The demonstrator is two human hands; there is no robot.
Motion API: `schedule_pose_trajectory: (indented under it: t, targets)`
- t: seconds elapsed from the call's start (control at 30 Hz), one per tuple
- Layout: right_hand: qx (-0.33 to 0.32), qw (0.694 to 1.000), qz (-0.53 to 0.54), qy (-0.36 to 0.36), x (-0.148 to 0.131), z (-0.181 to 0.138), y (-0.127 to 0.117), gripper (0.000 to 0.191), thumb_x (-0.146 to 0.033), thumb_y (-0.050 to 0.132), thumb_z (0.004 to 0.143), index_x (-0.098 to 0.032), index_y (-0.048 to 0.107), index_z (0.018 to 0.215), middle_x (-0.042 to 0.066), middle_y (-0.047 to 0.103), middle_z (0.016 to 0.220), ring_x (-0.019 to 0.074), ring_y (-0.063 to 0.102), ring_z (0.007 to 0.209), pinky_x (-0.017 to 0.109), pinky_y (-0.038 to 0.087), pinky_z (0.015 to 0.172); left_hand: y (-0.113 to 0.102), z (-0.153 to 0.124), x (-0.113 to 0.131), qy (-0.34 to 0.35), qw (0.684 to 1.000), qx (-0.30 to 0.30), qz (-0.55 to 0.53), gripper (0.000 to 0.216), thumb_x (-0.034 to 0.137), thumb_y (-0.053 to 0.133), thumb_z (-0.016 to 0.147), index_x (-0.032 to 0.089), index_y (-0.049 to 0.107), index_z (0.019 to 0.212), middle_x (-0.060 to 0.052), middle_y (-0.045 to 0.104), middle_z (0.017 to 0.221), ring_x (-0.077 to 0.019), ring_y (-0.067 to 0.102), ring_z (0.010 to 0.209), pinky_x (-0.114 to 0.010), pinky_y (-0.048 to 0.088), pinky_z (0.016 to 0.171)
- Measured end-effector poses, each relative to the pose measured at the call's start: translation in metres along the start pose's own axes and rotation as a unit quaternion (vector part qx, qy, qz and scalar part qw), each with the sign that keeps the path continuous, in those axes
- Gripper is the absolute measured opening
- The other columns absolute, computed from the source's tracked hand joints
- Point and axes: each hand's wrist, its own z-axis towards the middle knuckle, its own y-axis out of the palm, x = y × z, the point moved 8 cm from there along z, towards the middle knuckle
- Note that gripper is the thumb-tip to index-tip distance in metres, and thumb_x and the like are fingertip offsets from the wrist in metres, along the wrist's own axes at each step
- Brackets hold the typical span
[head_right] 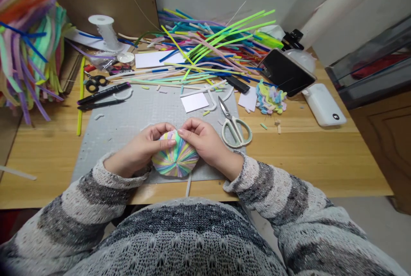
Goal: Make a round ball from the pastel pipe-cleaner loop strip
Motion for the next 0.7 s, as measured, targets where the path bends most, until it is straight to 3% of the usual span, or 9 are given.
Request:
schedule_pose_trajectory:
  t: [0.23, 0.4, 0.7]
  targets:
    - [-0.053, 0.999, -0.014, 0.004, -0.001, -0.002, 0.010, 0.034, -0.050, 0.074, 0.075, -0.019, 0.060, 0.075, -0.003, 0.054, 0.066, 0.0099, 0.046, 0.060, 0.024, 0.039, 0.057, -0.002, -0.002, 0.019, 0.069, 0.995, 0.030, 0.062, 0.023, 0.029, 0.081, 0.067, 0.015, 0.064, 0.073, 0.003, 0.058, 0.065, -0.0081, 0.050, 0.059, -0.021, 0.041, 0.057]
    - [-0.042, 0.998, -0.040, -0.011, -0.008, -0.002, 0.007, 0.029, -0.045, 0.074, 0.076, -0.019, 0.062, 0.076, -0.002, 0.056, 0.070, 0.0109, 0.049, 0.064, 0.025, 0.042, 0.060, -0.004, -0.007, 0.029, 0.110, 0.987, 0.056, 0.106, 0.023, 0.028, 0.082, 0.066, 0.015, 0.065, 0.071, 0.001, 0.061, 0.066, -0.0093, 0.053, 0.060, -0.021, 0.043, 0.057]
    - [-0.032, 0.988, -0.117, -0.092, -0.029, -0.011, 0.014, 0.028, -0.045, 0.070, 0.081, -0.020, 0.061, 0.073, -0.001, 0.058, 0.069, 0.0115, 0.050, 0.064, 0.027, 0.043, 0.060, 0.001, -0.013, 0.030, 0.126, 0.978, 0.047, 0.157, 0.019, 0.029, 0.079, 0.071, 0.015, 0.067, 0.078, -0.001, 0.065, 0.071, -0.0106, 0.057, 0.062, -0.022, 0.046, 0.057]
